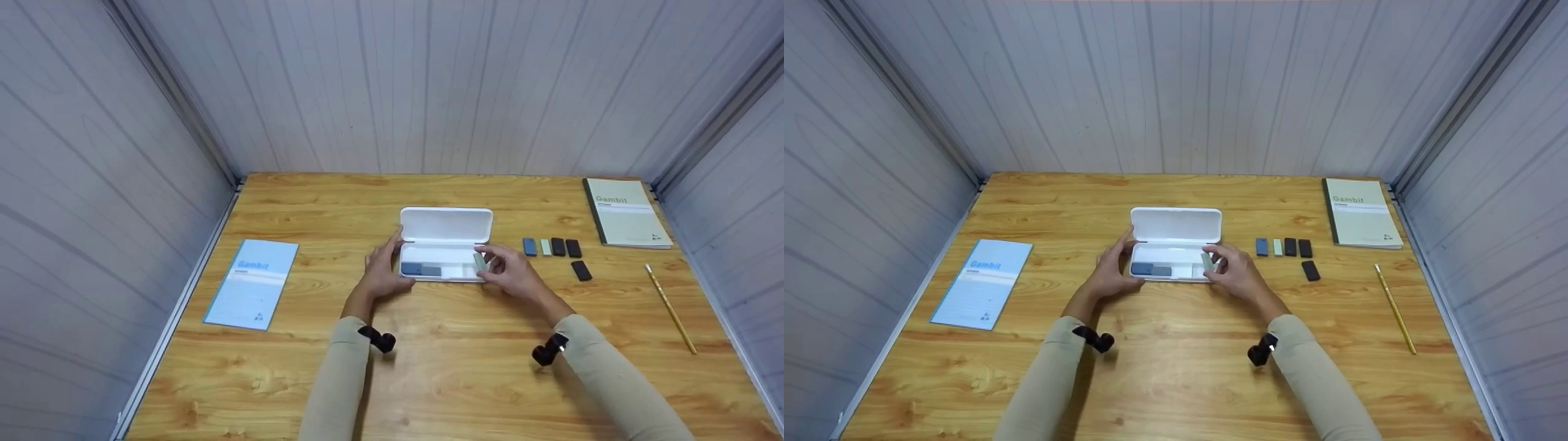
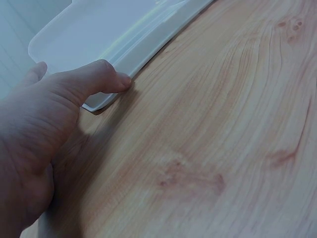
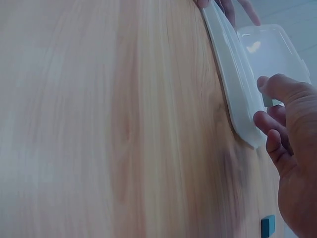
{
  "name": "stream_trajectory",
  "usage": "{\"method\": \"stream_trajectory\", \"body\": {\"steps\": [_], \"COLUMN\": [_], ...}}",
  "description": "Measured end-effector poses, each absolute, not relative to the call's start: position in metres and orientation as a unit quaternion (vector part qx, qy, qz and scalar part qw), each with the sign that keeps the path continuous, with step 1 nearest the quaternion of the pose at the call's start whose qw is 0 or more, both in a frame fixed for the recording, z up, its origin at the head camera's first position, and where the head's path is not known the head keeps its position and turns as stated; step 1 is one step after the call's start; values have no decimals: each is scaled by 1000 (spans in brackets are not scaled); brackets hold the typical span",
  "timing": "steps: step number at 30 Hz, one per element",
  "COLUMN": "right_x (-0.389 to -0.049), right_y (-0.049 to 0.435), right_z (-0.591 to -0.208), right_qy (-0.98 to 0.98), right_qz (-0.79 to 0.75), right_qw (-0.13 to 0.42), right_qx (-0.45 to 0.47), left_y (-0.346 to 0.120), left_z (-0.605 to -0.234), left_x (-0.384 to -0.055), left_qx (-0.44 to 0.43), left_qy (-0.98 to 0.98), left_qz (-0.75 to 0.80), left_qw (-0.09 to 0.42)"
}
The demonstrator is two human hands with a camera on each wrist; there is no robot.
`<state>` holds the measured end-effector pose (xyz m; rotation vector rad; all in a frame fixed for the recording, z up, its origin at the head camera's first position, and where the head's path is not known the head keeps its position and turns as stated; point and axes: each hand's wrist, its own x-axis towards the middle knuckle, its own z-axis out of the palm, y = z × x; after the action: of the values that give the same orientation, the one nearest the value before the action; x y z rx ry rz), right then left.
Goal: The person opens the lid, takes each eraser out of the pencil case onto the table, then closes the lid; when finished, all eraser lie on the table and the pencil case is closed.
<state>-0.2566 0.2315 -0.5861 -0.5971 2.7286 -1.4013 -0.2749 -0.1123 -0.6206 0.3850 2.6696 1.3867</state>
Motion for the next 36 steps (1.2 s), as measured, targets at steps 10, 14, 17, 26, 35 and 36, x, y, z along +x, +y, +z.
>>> {"method": "stream_trajectory", "body": {"steps": [10,14,17,26,35,36], "right_x": [-255,-254,-252,-249,-243,-243], "right_y": [259,272,281,311,340,343], "right_z": [-583,-584,-585,-585,-580,-579], "right_qy": [879,889,898,912,910,911], "right_qz": [-440,-423,-408,-382,-389,-388], "right_qw": [-12,-12,-13,-36,-55,-54], "right_qx": [-182,-174,-164,-148,-134,-131], "left_y": [-111,-111,-111,-110,-111,-111], "left_z": [-620,-619,-620,-621,-621,-621], "left_x": [-274,-274,-275,-275,-274,-275], "left_qx": [126,122,119,121,129,128], "left_qy": [879,878,876,877,876,876], "left_qz": [458,460,463,463,462,462], "left_qw": [48,51,55,45,46,47]}}
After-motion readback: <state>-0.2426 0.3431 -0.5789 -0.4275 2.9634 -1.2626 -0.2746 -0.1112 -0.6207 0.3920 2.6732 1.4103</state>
